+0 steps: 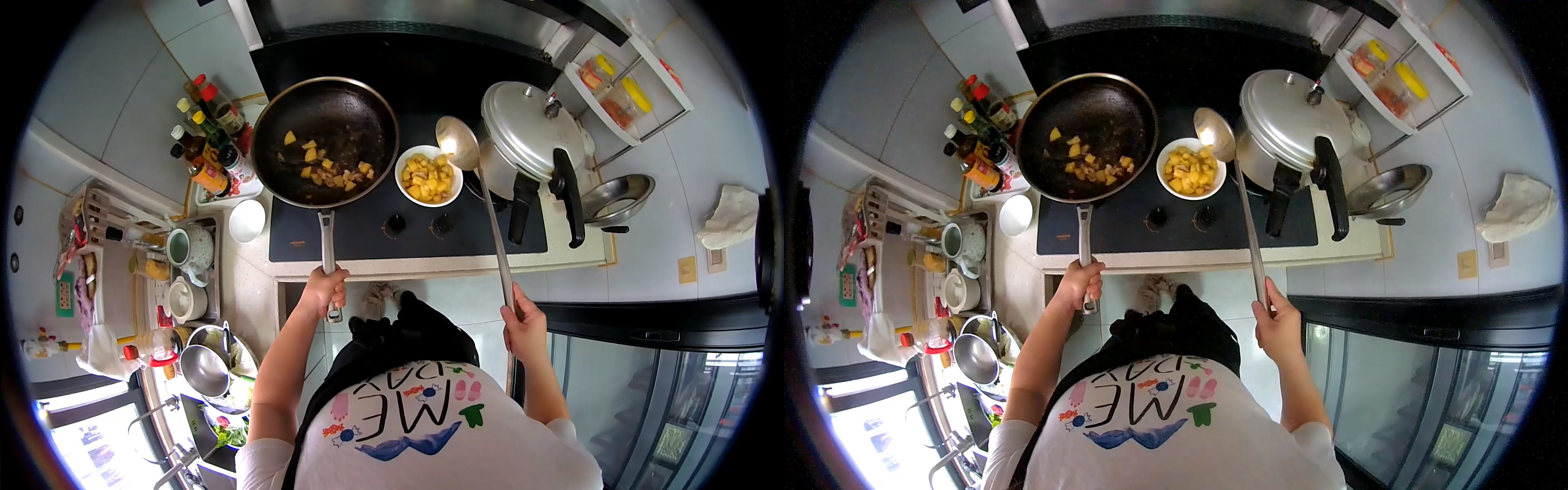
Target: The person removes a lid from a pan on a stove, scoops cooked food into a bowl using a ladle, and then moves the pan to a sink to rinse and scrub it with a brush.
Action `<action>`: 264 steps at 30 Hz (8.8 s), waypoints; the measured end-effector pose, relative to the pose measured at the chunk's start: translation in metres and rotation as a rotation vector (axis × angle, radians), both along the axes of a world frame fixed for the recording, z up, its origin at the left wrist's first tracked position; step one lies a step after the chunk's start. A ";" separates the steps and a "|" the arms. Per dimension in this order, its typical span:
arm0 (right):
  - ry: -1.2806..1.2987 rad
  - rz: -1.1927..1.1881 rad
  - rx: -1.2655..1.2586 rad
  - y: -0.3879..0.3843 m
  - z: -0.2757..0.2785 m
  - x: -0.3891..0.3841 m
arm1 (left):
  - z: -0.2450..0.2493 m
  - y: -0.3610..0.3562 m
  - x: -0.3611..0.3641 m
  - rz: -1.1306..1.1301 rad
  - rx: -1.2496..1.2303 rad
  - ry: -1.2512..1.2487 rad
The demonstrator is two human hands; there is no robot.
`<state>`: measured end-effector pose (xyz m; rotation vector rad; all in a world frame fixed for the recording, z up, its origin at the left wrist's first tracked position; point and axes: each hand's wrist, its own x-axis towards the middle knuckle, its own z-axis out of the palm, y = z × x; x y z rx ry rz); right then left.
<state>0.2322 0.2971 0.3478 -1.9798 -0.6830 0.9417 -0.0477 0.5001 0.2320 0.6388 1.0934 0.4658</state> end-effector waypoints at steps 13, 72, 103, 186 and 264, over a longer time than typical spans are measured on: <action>0.136 0.471 0.155 0.158 -0.023 -0.026 | -0.024 -0.009 0.001 0.007 0.057 0.023; -1.006 1.091 -0.001 0.120 0.050 0.024 | -0.018 -0.007 0.006 0.027 0.052 -0.145; -1.097 0.672 0.157 0.008 -0.008 0.075 | 0.033 -0.001 0.065 -0.238 0.574 0.400; 0.478 0.277 0.384 -0.071 0.000 0.050 | 0.092 -0.142 0.053 0.356 0.221 -0.302; 0.265 1.787 -0.878 -0.309 -0.104 -0.708 | -0.076 -0.792 -0.450 1.518 -0.014 -0.617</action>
